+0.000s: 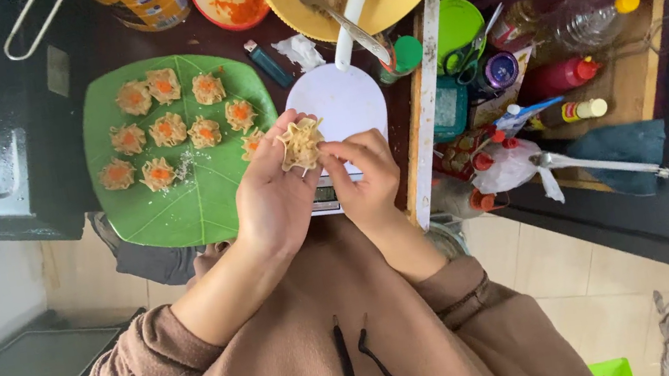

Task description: Scooping meat filling into wrappers and folding them to assemble dumplings

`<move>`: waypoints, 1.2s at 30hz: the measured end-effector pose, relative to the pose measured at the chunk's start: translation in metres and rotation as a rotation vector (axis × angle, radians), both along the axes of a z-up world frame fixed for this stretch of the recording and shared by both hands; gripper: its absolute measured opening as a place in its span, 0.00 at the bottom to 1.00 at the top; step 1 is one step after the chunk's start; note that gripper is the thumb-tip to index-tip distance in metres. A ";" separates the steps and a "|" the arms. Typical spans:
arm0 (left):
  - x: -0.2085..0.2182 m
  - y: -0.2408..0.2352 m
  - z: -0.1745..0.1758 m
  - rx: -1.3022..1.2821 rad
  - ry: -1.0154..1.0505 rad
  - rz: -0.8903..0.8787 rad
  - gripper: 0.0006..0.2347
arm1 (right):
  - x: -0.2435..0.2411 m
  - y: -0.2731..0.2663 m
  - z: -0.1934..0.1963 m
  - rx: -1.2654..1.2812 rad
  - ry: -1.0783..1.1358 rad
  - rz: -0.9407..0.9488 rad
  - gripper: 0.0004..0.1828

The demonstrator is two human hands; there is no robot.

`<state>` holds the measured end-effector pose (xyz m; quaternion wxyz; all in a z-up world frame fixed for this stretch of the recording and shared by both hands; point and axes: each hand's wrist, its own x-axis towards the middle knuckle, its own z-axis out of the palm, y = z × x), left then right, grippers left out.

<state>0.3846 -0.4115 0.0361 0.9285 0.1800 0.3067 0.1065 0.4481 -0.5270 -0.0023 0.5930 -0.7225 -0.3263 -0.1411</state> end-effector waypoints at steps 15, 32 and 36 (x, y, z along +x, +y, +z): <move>-0.005 -0.001 -0.011 0.039 -0.020 0.016 0.14 | 0.001 0.005 0.016 -0.029 -0.093 -0.084 0.05; -0.008 0.007 0.000 0.051 -0.028 0.031 0.14 | -0.005 0.019 0.016 0.025 -0.121 -0.119 0.07; -0.004 0.017 -0.008 0.001 -0.047 0.067 0.12 | -0.010 0.015 0.010 0.066 -0.148 -0.130 0.08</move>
